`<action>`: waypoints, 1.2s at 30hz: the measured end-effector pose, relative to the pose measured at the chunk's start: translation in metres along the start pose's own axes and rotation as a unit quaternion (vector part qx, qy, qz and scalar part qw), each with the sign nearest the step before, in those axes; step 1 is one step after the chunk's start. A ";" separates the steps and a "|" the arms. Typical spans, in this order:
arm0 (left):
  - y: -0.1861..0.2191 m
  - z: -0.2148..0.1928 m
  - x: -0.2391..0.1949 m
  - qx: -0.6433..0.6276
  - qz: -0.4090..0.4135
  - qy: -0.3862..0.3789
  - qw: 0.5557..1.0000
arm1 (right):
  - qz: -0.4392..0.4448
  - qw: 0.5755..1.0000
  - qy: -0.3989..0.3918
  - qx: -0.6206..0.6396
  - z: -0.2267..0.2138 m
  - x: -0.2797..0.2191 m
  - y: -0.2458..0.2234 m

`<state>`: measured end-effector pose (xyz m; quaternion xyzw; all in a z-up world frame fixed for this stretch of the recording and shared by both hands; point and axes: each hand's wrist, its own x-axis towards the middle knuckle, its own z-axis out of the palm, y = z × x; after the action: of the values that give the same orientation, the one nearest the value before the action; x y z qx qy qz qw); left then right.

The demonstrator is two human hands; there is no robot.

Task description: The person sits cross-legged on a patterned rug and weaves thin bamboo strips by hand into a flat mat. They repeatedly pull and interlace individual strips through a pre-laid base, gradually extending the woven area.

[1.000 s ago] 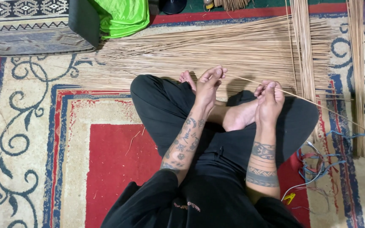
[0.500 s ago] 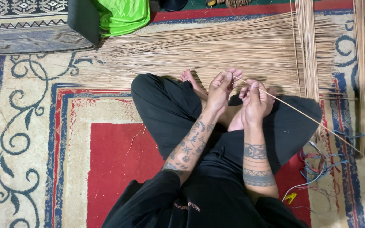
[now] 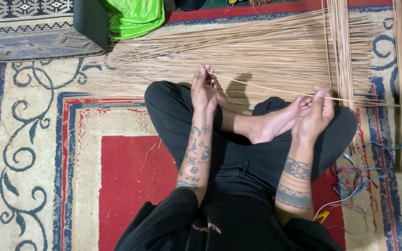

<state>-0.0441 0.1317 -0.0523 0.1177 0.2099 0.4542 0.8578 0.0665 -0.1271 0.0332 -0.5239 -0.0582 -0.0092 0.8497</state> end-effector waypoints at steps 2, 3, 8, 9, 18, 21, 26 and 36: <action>-0.004 0.030 -0.025 0.085 0.013 -0.026 0.996 | -0.001 0.998 -0.038 -0.044 0.021 -0.009 -0.001; -0.012 0.041 -0.036 0.085 0.013 -0.027 0.996 | -0.002 0.998 -0.038 -0.044 0.025 -0.014 0.007; -0.058 0.053 -0.074 0.107 -0.068 -0.140 0.982 | 0.018 0.996 -0.086 -0.029 0.043 -0.033 0.018; -0.060 0.046 -0.067 0.106 -0.068 -0.140 0.982 | 0.018 0.996 -0.086 -0.030 0.032 -0.026 0.025; -0.012 -0.010 0.003 0.082 0.039 0.052 0.995 | -0.012 0.998 -0.067 -0.011 -0.007 0.004 0.029; -0.012 0.000 -0.009 0.059 0.060 0.053 0.995 | -0.017 0.996 -0.081 -0.017 0.005 -0.006 0.037; -0.044 0.063 -0.082 0.176 -0.033 -0.182 0.967 | -0.009 0.990 -0.126 -0.060 0.021 -0.028 0.060; -0.023 0.033 -0.038 0.181 0.013 -0.021 0.983 | 0.051 0.998 0.014 0.032 -0.011 0.006 0.022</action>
<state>-0.0307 0.0869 -0.0227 0.2833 0.2691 0.4170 0.8207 0.0751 -0.1266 0.0099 -0.4987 -0.0197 0.0288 0.8661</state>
